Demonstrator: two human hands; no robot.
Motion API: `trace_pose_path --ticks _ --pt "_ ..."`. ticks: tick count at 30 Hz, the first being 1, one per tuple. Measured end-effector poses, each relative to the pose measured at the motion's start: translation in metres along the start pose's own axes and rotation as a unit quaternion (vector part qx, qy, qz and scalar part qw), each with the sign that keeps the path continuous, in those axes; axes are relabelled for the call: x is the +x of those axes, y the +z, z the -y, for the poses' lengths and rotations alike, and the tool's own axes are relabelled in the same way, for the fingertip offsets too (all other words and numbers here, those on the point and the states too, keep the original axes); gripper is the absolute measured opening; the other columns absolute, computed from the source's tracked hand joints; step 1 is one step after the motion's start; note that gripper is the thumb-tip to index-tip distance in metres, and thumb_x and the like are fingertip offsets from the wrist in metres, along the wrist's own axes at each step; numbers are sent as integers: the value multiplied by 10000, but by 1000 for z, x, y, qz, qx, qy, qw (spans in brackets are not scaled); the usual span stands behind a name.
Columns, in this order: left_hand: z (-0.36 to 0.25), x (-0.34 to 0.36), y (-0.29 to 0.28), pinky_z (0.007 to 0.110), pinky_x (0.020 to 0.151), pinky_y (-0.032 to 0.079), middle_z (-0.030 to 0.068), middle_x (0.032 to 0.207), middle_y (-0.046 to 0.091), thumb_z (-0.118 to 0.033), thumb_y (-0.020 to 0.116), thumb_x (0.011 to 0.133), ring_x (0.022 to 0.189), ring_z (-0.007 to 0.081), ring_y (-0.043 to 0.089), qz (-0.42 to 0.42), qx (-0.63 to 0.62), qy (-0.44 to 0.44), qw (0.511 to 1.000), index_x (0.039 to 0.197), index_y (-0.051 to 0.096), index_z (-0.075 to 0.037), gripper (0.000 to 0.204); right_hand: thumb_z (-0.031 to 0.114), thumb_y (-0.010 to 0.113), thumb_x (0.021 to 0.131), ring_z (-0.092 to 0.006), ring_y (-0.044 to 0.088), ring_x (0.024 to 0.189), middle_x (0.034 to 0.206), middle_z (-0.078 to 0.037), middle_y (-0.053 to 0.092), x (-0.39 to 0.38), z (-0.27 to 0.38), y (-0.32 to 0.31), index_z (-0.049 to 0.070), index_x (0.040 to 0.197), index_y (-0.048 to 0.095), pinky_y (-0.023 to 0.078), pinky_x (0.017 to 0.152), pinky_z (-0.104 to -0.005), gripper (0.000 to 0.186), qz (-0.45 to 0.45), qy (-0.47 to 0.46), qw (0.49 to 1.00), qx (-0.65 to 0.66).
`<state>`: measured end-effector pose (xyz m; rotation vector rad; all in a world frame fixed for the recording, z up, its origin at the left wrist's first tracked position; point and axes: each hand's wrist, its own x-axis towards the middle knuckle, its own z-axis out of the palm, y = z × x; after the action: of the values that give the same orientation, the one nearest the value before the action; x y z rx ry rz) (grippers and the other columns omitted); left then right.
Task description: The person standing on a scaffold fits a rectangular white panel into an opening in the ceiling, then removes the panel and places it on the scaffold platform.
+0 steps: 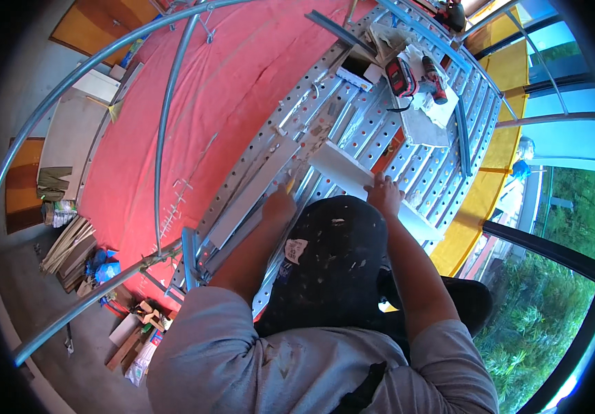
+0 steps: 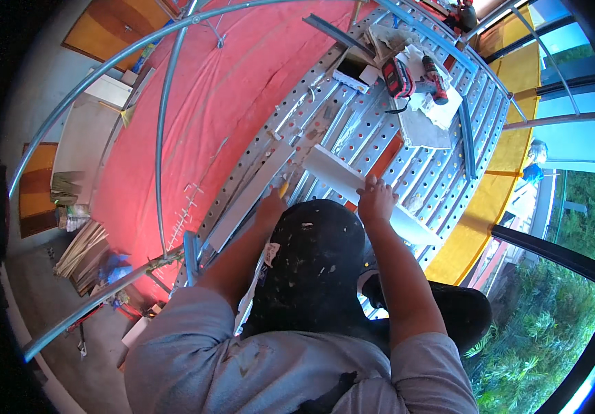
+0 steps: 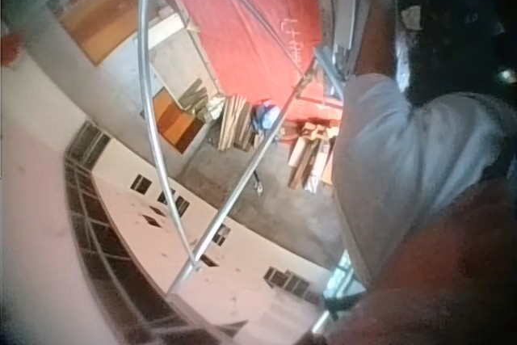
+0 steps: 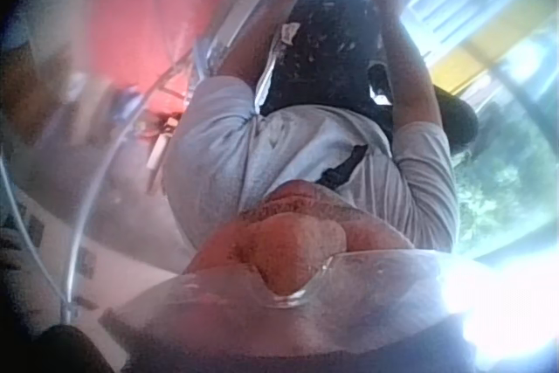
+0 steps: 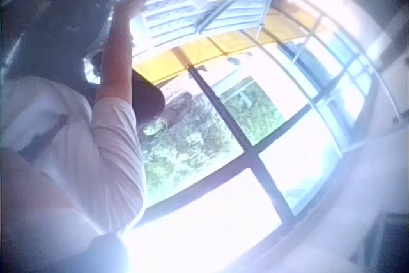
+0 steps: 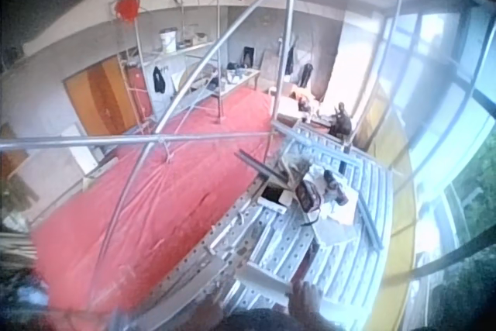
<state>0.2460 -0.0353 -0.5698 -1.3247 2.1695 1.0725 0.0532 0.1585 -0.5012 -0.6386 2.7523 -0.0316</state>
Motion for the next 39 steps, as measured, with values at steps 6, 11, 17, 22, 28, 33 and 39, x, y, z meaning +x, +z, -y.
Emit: trace_pose_path --ticks 6,11,17,22,28,33,39 --pt "-20 9 -29 536 883 523 290 1081 684 -289 557 964 1023 440 673 -20 20 80 996 1287 525 -39 410 297 703 900 -343 632 1090 1109 -115 666 0 2 1 129 1106 571 430 901 -561 297 -2 -8 1000 4" --pt "-35 7 -31 526 921 514 289 1098 681 -301 554 954 1033 442 669 6 21 95 995 1312 510 -4 467 297 713 889 -336 629 1092 1115 -110 665 0 1 3 136 1107 571 429 897 -555 305 -6 -8 1000 11" --pt "-45 3 -35 521 945 505 291 1124 673 -294 561 957 1057 436 664 19 18 86 996 1314 511 12 473 293 719 877 -322 620 1115 1113 -97 665 1 1 2 152 1109 567 424 892 -540 311 2 -6 1000 17" --pt "-45 8 -30 522 920 509 297 1105 674 -287 559 968 1044 436 667 11 38 102 994 1265 527 38 441 303 718 881 -321 621 1113 1114 -100 663 2 1 1 150 1118 566 428 892 -534 320 8 -1 1000 5" --pt "-47 31 -23 518 933 512 280 1157 670 -207 552 933 1099 415 660 34 62 89 994 1316 515 17 446 308 710 892 -329 630 1109 1122 -112 665 3 -4 2 133 1132 576 424 908 -547 326 -1 -2 1000 10" --pt "-6 27 -6 530 904 520 278 1125 679 -218 556 931 1058 427 671 11 92 71 993 1266 542 -16 391 296 712 887 -349 626 1123 1140 -125 665 -2 11 2 115 1129 577 422 920 -559 330 20 -14 1000 17" --pt "-28 2 -28 532 896 517 262 1140 678 -282 561 945 1041 442 667 -39 19 58 997 1254 544 -29 400 286 712 887 -346 627 1120 1136 -124 665 3 -7 -1 116 1116 563 426 912 -553 321 12 -8 1000 28"
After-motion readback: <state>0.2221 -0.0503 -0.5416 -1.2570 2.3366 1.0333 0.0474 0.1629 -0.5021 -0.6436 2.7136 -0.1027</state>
